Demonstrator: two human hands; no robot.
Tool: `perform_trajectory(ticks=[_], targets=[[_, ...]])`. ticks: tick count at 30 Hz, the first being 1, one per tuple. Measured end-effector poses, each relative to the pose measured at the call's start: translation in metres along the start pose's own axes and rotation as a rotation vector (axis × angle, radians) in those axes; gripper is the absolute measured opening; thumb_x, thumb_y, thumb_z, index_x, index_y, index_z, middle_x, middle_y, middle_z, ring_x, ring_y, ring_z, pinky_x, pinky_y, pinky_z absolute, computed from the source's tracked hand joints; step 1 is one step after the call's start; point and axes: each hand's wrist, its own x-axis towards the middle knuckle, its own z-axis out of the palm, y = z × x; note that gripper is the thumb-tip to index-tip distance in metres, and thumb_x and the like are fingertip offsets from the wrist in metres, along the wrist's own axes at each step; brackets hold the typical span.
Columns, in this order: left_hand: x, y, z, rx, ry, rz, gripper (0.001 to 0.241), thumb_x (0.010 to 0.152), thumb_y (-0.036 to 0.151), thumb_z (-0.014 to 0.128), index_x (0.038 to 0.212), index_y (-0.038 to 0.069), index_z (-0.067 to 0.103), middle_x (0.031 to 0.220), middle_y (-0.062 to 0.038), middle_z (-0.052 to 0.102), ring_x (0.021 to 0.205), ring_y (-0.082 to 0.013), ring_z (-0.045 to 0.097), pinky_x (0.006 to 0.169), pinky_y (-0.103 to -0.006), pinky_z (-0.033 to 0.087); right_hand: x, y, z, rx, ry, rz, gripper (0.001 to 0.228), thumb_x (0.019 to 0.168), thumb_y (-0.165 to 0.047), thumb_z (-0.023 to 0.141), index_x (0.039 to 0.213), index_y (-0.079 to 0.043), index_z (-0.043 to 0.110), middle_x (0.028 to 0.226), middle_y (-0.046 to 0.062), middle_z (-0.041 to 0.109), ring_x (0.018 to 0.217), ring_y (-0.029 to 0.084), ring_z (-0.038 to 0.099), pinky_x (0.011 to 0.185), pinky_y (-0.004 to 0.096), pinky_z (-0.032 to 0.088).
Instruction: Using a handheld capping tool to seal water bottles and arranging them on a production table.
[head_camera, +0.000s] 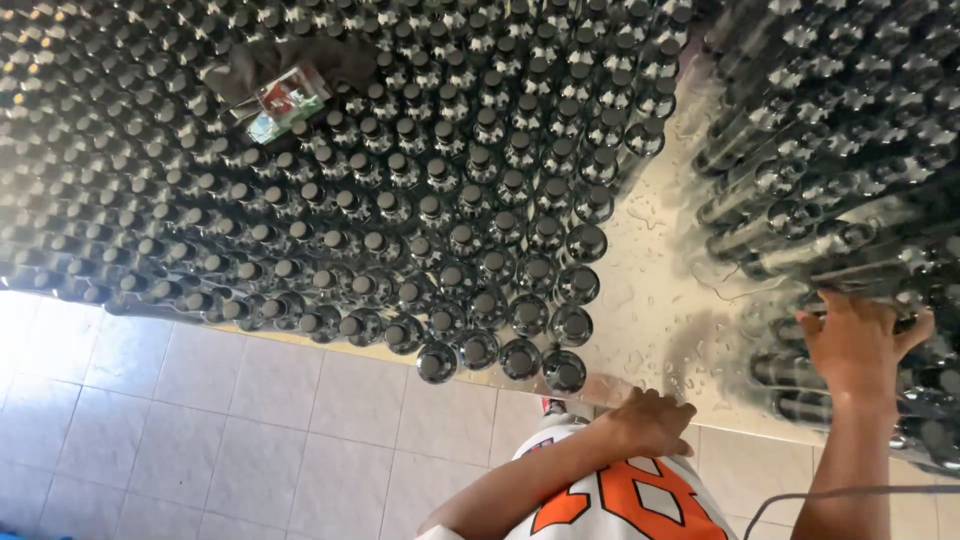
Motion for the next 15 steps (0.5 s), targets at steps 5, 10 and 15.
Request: perform_trajectory(ticks=[5,10,15], targets=[[0.009,-0.011,0.010,0.051,0.023,0.003,0.052,0.101,0.046,0.064,0.129,0.002,0.063,0.115,-0.016,0.076,0.106,-0.0348,0.074,0.096,-0.0512,0.056,0.003,0.029,0.028,0.014,0.199,0.092,0.059,0.106,-0.047,0.070,0.152,-0.011,0.078,0.175,0.021,0.051,0.160,0.045,0.029,0.113,0.067,0.033],[0.007,-0.004,0.010,0.063,-0.044,0.024,0.049,0.102,0.043,0.063,0.128,0.002,0.061,0.103,-0.013,0.077,0.095,-0.0322,0.076,0.094,-0.0500,0.060,-0.016,0.038,-0.017,0.167,0.129,0.096,0.052,0.113,-0.039,0.070,0.155,-0.010,0.076,0.164,0.026,0.053,0.135,0.050,0.058,0.101,0.061,0.053],[0.016,-0.003,0.019,0.094,-0.084,0.066,0.054,0.099,0.043,0.060,0.134,0.002,0.061,0.110,-0.015,0.076,0.098,-0.0331,0.075,0.087,-0.0488,0.061,-0.020,0.051,-0.014,0.127,0.182,0.044,0.046,0.110,-0.031,0.076,0.152,-0.014,0.081,0.146,0.028,0.066,0.110,0.051,0.076,0.096,0.056,0.059]])
